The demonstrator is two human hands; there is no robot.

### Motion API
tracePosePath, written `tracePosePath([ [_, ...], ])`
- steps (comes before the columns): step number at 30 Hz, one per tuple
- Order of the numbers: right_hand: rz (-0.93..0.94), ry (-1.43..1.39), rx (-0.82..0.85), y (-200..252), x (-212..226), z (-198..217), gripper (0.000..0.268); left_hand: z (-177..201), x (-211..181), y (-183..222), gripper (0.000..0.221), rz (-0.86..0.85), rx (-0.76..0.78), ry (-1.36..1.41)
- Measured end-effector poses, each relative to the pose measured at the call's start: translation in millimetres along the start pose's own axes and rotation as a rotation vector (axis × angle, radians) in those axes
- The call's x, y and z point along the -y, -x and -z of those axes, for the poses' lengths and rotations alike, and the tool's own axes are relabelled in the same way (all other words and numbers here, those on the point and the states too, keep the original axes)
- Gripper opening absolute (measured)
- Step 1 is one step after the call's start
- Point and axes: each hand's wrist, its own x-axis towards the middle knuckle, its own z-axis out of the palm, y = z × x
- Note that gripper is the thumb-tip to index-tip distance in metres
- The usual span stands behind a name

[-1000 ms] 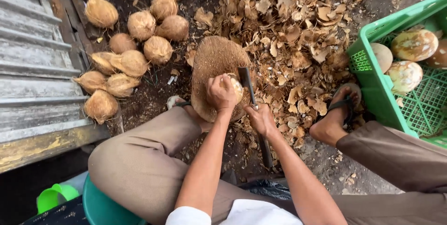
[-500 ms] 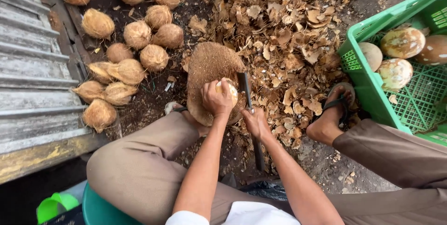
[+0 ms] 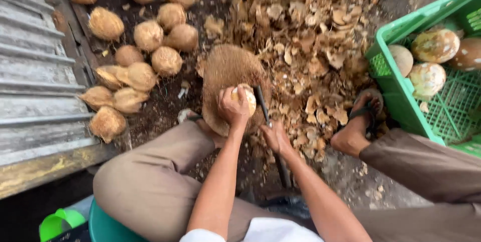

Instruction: A person is sitting on a stool and using a knife to peel the outer husk off a coconut.

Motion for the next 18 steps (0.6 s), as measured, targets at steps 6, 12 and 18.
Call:
tracePosePath([
  [6, 0.081, -0.292, 0.093, -10.1, 6.5, 19.9, 0.035, 15.8, -15.4, -1.1, 0.057, 0.085, 0.092, 0.043],
  [12, 0.180, -0.263, -0.018, 13.6, 21.6, 38.6, 0.032, -1.2, -4.9, -10.8, 0.049, 0.213, 0.093, 0.283],
  [18, 0.300, -0.274, -0.107, 2.6, 29.4, 43.0, 0.031, -0.9, 2.0, -1.7, 0.041, 0.113, 0.125, 0.100],
])
